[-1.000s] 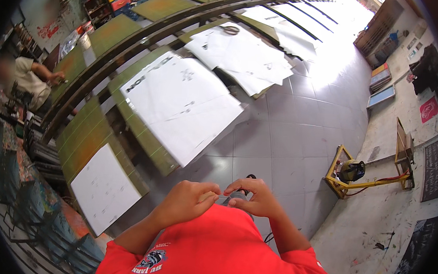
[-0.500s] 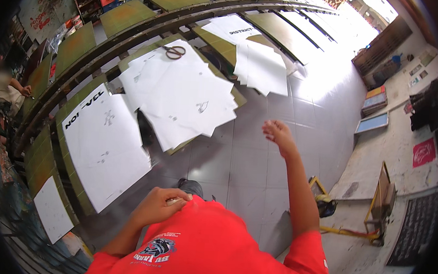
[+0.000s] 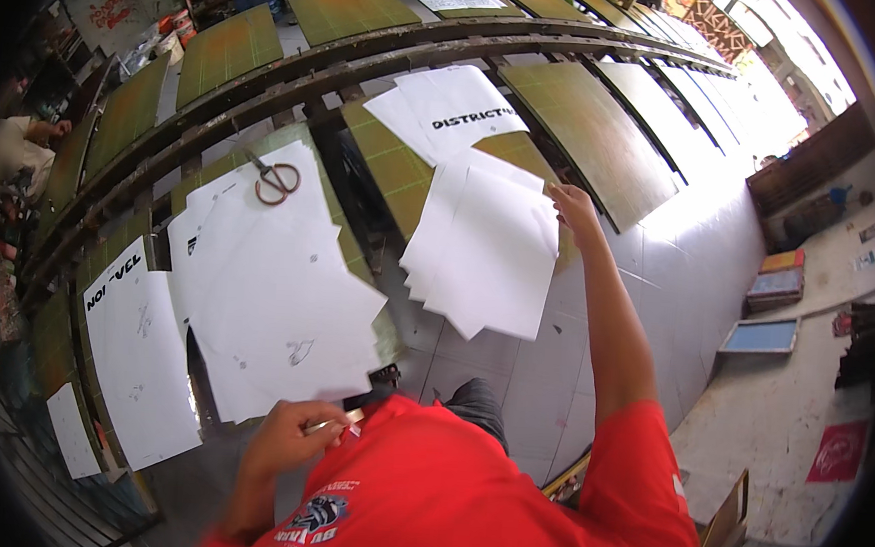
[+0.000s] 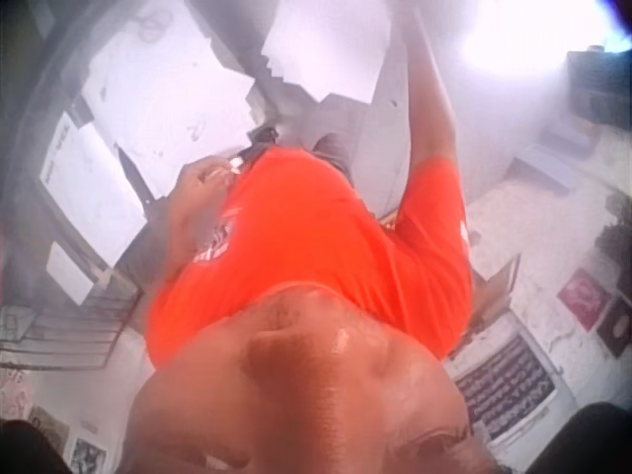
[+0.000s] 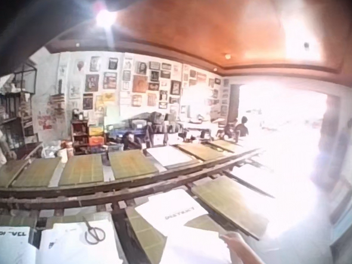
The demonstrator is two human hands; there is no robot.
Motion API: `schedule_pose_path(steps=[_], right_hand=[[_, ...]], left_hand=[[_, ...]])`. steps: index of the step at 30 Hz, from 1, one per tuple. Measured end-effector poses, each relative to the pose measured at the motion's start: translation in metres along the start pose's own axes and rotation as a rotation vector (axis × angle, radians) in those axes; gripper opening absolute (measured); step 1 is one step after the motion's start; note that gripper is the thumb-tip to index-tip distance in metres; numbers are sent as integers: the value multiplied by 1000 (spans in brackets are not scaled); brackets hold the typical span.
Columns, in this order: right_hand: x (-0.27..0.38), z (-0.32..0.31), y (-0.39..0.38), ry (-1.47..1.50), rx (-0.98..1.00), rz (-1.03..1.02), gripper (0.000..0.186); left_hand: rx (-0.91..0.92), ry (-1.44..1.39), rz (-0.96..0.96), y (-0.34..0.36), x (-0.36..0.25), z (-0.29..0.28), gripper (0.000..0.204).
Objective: The person aligns printed sheets onto a screen printing table by hand, applies adhesive tape to the corners of the sheets to secure them, and then lifts and positions a screen printing frame over one of the aligned sheets.
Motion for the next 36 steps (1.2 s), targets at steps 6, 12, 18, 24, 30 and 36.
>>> schedule_pose_path(steps=[6, 12, 18, 24, 30, 36], right_hand=[[-10, 9, 209, -110, 72, -77, 39], [-80, 61, 315, 245, 268, 378, 44], [-83, 79, 325, 747, 260, 469, 17], [-57, 64, 308, 568, 156, 55, 21], [-33, 31, 327, 472, 53, -209, 16], [-45, -125, 410, 651, -43, -263, 18]], left_hand=[[-425, 19, -216, 43, -3, 65, 12], [-679, -288, -372, 81, -35, 200, 11], [-815, -266, -410, 109, -78, 265, 11], [-922, -257, -421, 134, -98, 297, 12], [-934, -257, -407, 161, -110, 315, 13], [-891, -265, -395, 177, -106, 313, 15]])
Point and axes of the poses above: each hand's wrist, its own y-axis towards the middle knuckle, its own z-axis out of the palm, x = y × z, the point moved 5 cm from there along y, towards the middle knuckle, and after that the axes turned 1 degree about z, right-handed, at the moved point
